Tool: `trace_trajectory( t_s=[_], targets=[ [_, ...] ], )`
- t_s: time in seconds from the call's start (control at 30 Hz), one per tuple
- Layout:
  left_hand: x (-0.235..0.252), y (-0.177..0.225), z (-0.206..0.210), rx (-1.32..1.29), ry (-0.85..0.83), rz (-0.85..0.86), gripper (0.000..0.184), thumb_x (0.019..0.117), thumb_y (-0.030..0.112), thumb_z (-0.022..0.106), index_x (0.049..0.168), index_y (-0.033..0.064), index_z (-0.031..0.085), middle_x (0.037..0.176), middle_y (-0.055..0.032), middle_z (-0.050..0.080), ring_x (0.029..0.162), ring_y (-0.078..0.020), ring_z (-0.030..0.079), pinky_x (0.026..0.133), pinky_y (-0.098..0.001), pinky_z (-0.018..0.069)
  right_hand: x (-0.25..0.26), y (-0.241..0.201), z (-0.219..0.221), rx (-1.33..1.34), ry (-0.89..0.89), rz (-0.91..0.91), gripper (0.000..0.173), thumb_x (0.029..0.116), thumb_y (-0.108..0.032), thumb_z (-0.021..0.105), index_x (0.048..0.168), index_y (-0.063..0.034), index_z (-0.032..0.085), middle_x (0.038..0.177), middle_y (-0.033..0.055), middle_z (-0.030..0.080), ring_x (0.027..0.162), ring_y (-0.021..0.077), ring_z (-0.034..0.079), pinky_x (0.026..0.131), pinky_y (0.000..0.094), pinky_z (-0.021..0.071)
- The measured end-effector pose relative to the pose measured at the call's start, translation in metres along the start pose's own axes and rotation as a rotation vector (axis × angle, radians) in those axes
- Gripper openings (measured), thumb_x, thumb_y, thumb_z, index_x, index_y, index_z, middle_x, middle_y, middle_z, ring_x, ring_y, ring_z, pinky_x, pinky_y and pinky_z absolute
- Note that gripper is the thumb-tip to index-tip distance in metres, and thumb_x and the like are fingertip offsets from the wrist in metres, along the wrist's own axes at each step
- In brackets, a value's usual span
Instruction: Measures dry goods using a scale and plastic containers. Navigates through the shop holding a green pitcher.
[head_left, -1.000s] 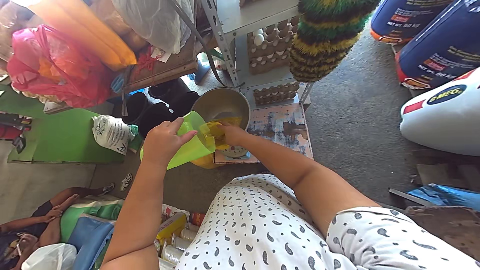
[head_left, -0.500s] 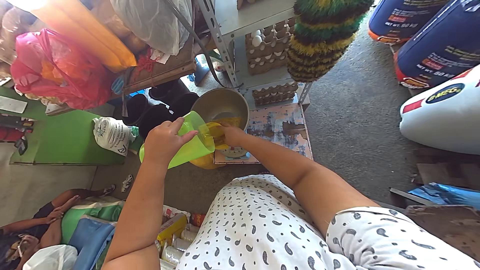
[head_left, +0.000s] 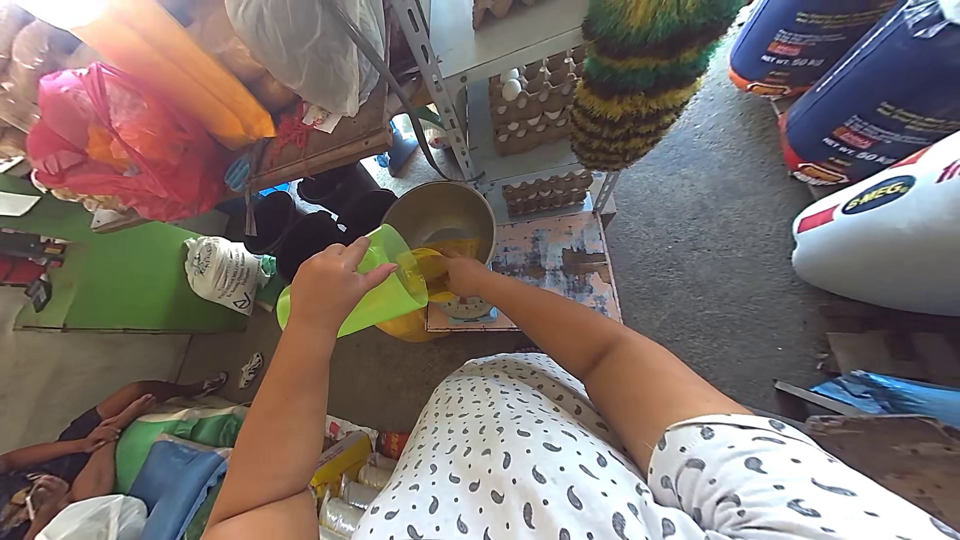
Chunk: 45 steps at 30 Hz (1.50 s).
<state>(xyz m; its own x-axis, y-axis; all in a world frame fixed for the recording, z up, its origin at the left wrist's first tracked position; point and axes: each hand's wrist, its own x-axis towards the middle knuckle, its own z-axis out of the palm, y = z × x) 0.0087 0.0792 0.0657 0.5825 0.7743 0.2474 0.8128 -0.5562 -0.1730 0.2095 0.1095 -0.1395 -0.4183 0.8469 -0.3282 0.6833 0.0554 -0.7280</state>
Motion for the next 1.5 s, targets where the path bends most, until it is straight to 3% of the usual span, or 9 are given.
trace_trajectory(
  t_s=[0.4,0.53,0.87,1.03,1.2,1.3,1.5],
  targets=[
    [-0.001,0.001,0.002,0.006,-0.019,0.007,0.061,0.0952,0.056,0.064,0.120,0.0018,0.073,0.080,-0.0184,0.069,0.071,-0.0355,0.070,0.061,-0.0507,0.0569,0.003,0.000,-0.003,-0.026,-0.010,-0.022,0.075,0.0902,-0.005,0.070,0.159,-0.0134,0.040,0.166,0.0151,0.034,0.142,0.0404,0.048,0.111,0.0625,0.0437],
    [-0.001,0.003,0.001,0.019,-0.015,0.018,0.060,0.0951,0.055,0.064,0.119,0.0012,0.073,0.077,-0.0186,0.068,0.069,-0.0363,0.070,0.058,-0.0509,0.0561,0.002,-0.002,-0.005,-0.015,0.004,-0.039,0.075,0.0899,-0.006,0.072,0.158,-0.0113,0.041,0.164,0.0184,0.036,0.142,0.0422,0.048,0.111,0.0635,0.0427],
    [-0.001,0.007,0.000,0.025,-0.006,0.030,0.059,0.0955,0.055,0.063,0.118,0.0012,0.074,0.079,-0.0187,0.069,0.071,-0.0355,0.071,0.062,-0.0498,0.0576,0.003,-0.001,-0.002,-0.034,-0.007,-0.033,0.074,0.0911,-0.008,0.072,0.158,-0.0150,0.041,0.162,0.0189,0.039,0.138,0.0422,0.051,0.109,0.0631,0.0454],
    [0.001,0.008,0.000,0.027,-0.014,0.026,0.060,0.0962,0.055,0.062,0.118,0.0008,0.074,0.080,-0.0189,0.069,0.072,-0.0356,0.071,0.062,-0.0497,0.0575,0.002,0.000,-0.003,-0.006,-0.003,-0.057,0.067,0.0919,-0.005,0.069,0.154,-0.0203,0.049,0.163,0.0176,0.038,0.140,0.0425,0.049,0.109,0.0640,0.0443],
    [-0.005,0.009,0.008,0.007,0.001,-0.018,0.061,0.0953,0.056,0.064,0.119,0.0014,0.074,0.077,-0.0176,0.068,0.069,-0.0343,0.069,0.060,-0.0488,0.0562,0.003,0.003,-0.004,0.031,0.028,-0.048,0.068,0.0891,0.002,0.066,0.152,-0.0221,0.053,0.154,0.0202,0.049,0.138,0.0431,0.051,0.108,0.0658,0.0446],
    [-0.017,0.008,0.021,-0.018,0.023,-0.082,0.061,0.0955,0.057,0.064,0.121,0.0022,0.073,0.082,-0.0182,0.070,0.072,-0.0351,0.070,0.062,-0.0506,0.0572,0.003,0.000,-0.008,0.075,-0.002,-0.022,0.072,0.0897,0.002,0.066,0.157,-0.0171,0.046,0.146,0.0227,0.057,0.134,0.0446,0.055,0.107,0.0674,0.0442],
    [-0.042,0.010,0.042,-0.089,0.084,-0.215,0.062,0.0951,0.057,0.064,0.122,0.0016,0.073,0.083,-0.0188,0.071,0.072,-0.0345,0.070,0.064,-0.0513,0.0574,0.009,0.000,-0.009,0.194,-0.009,0.011,0.076,0.0896,0.003,0.064,0.159,-0.0180,0.042,0.147,0.0217,0.057,0.134,0.0433,0.055,0.107,0.0675,0.0446]
  ],
)
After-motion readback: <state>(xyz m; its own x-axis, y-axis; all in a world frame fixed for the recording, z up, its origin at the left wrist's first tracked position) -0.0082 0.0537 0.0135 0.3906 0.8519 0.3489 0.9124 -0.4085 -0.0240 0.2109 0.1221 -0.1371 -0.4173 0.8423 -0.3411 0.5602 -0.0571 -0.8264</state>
